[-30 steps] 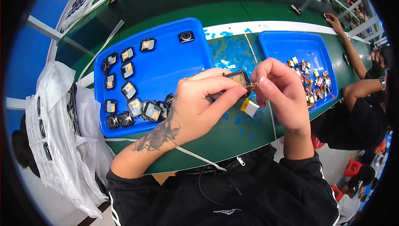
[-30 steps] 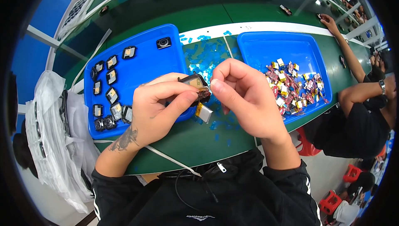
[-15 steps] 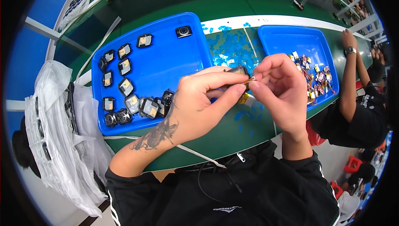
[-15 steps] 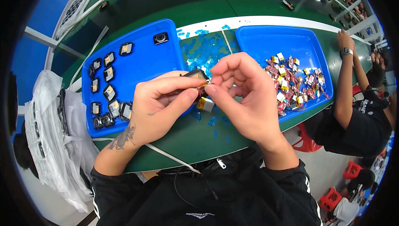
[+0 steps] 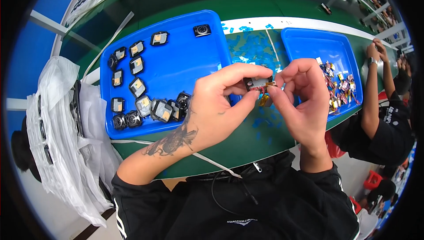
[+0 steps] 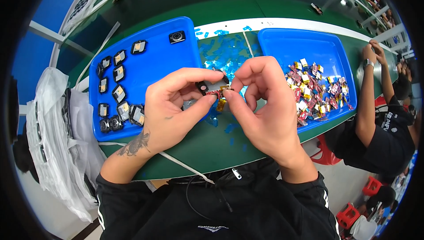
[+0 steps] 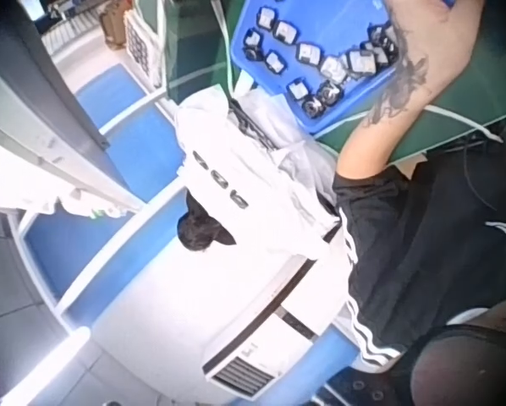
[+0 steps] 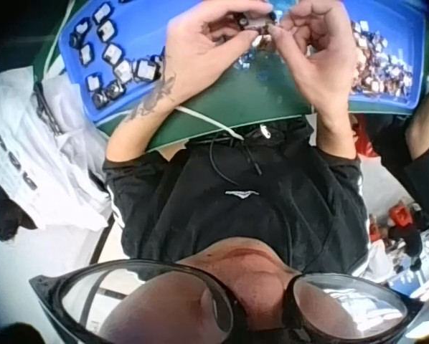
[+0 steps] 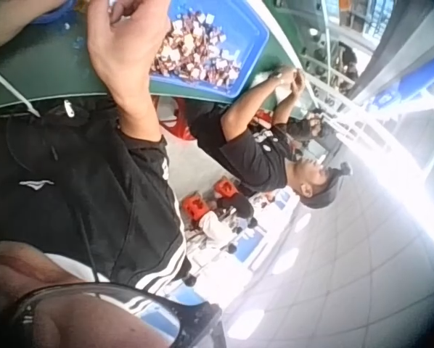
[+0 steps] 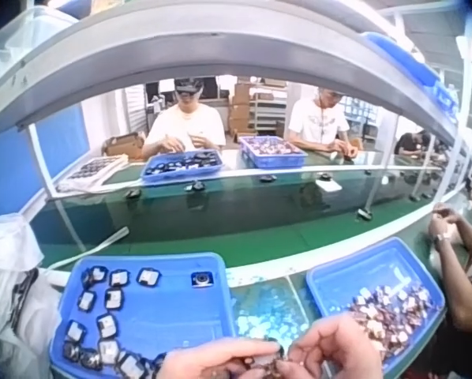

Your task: The recorder is assembling small electronic components, specifically attaching camera modules or similar parts into housings.

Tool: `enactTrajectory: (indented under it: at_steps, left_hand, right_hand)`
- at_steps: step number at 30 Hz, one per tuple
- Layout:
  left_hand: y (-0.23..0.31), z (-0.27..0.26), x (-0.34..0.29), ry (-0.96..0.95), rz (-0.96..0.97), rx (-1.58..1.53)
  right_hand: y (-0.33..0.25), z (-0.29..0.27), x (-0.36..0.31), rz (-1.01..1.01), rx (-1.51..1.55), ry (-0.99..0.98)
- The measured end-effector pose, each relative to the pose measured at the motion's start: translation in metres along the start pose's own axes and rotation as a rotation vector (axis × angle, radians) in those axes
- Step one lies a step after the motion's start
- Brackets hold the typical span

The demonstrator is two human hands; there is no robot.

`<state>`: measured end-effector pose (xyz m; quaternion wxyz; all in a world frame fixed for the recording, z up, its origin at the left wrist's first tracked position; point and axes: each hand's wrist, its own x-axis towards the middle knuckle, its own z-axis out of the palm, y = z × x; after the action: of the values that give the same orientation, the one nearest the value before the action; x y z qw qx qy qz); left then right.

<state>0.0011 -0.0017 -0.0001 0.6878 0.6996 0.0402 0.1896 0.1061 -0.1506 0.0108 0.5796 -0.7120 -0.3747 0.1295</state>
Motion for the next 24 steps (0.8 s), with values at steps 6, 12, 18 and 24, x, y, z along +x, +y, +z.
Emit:
enactTrajectory:
  at_steps: [6,12,18,24]
  left_hand:
    - [-0.007,0.002,0.0,0.009,0.0,-0.053]
    - [-0.005,0.003,-0.002,0.077,-0.023,-0.187]
    - [-0.003,-0.004,-0.006,0.142,-0.074,-0.201]
    - [0.036,-0.033,0.009,0.206,0.521,0.436]
  right_hand:
    - [0.007,0.001,0.003,-0.044,-0.057,0.013]
    - [-0.007,0.016,0.005,0.04,-0.092,0.035]
    - [-0.001,0.025,0.009,-0.059,-0.073,-0.035]
    - [0.014,-0.003,0.091,0.039,-0.034,-0.248]
